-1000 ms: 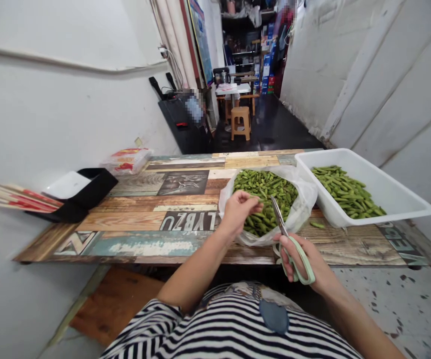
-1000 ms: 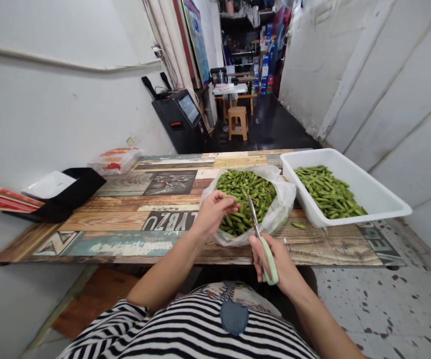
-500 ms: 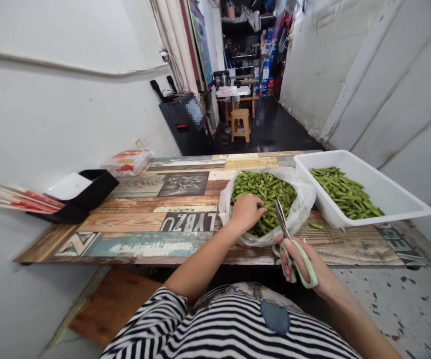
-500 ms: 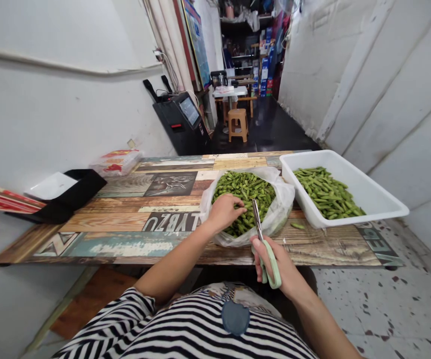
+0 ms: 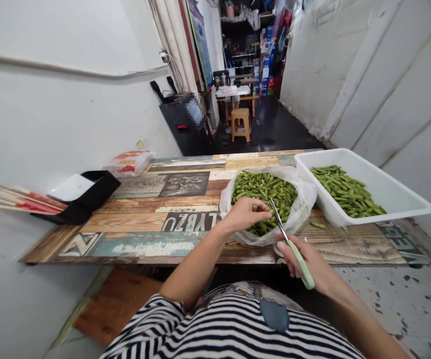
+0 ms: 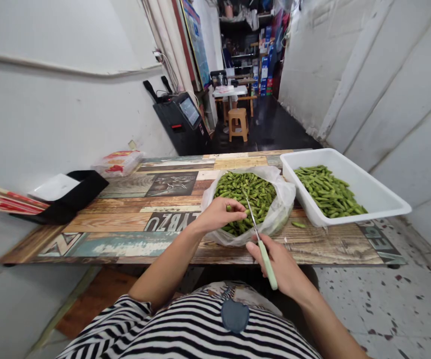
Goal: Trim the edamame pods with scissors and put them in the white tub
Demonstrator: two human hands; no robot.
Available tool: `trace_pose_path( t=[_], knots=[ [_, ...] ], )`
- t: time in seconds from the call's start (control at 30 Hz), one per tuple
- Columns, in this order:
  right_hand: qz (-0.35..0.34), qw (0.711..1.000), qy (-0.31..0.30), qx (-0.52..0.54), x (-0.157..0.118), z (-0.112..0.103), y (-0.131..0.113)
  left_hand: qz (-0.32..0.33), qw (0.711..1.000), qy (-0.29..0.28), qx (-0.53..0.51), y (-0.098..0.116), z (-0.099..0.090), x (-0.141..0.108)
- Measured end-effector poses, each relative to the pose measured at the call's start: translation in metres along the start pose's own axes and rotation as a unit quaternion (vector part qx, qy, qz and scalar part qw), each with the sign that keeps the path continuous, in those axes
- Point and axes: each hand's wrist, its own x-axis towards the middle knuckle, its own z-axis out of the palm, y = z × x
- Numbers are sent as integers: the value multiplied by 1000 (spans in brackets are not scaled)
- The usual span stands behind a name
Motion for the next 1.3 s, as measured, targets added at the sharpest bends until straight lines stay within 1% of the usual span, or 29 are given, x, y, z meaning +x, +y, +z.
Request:
trace_pose_path(
  t=[0.13, 0.2, 0.23, 0.27, 0.33, 0.4, 0.43, 0.5, 0.67, 0.77, 0.87, 0.93, 0.97, 1.07, 1.1, 1.13, 1.17, 1.2, 1.23, 1.27, 1.3],
  knots=[
    [15, 1000, -1, 1, -1, 0, 0, -20, 1000, -12, -19, -3, -1, 2],
    [20, 999, -2, 27, -1, 2, 2, -41, 997, -7, -61, -6, -1, 3],
    [20, 999, -4, 47, -1, 3, 3, -55, 994, 2, -97, -7, 0, 4],
    [16, 997, -8, 70, -2, 3, 4, -67, 987, 13, -146, -8, 1, 5],
    [4, 994, -16, 112, -2, 5, 4, -82, 962, 30, -257, -9, 4, 6],
    [-6, 991, -27, 130, -2, 6, 3, -82, 938, 32, -335, -7, 6, 6],
    [-8, 991, -31, 131, -2, 6, 2, -78, 933, 30, -350, -6, 8, 6],
    [-6, 991, -36, 128, -1, 7, 0, -78, 931, 28, -355, -4, 11, 5],
    [-1, 991, -34, 127, 1, 8, -3, -93, 922, 25, -375, -2, 19, 0],
    [9, 987, -23, 161, 1, 9, -5, -88, 915, 29, -392, -3, 25, -2],
    [35, 979, 2, 199, 3, 11, -7, -94, 908, 36, -407, -4, 29, -3],
    [56, 974, 21, 216, 4, 11, -7, -107, 902, 55, -414, -5, 24, -1],
    [61, 972, 29, 226, 4, 11, -7, -111, 898, 75, -420, -7, 19, 1],
    [49, 962, 39, 264, 4, 8, -4, -99, 876, 157, -444, -12, -4, 8],
    [43, 960, 35, 274, 3, 8, -4, -93, 874, 185, -440, -15, -12, 11],
    [39, 959, 28, 281, 2, 7, -3, -89, 879, 211, -418, -17, -20, 14],
    [38, 958, 20, 283, 2, 7, -2, -87, 894, 234, -372, -20, -26, 16],
    [40, 958, 14, 283, 1, 7, -2, -86, 916, 251, -300, -22, -30, 18],
    [43, 958, 12, 282, 0, 7, -2, -82, 941, 256, -207, -24, -32, 20],
    [48, 959, 12, 281, 0, 8, -2, -70, 962, 247, -99, -25, -33, 21],
    [53, 959, 11, 278, 1, 9, -2, -54, 972, 227, 14, -26, -31, 23]
  ],
)
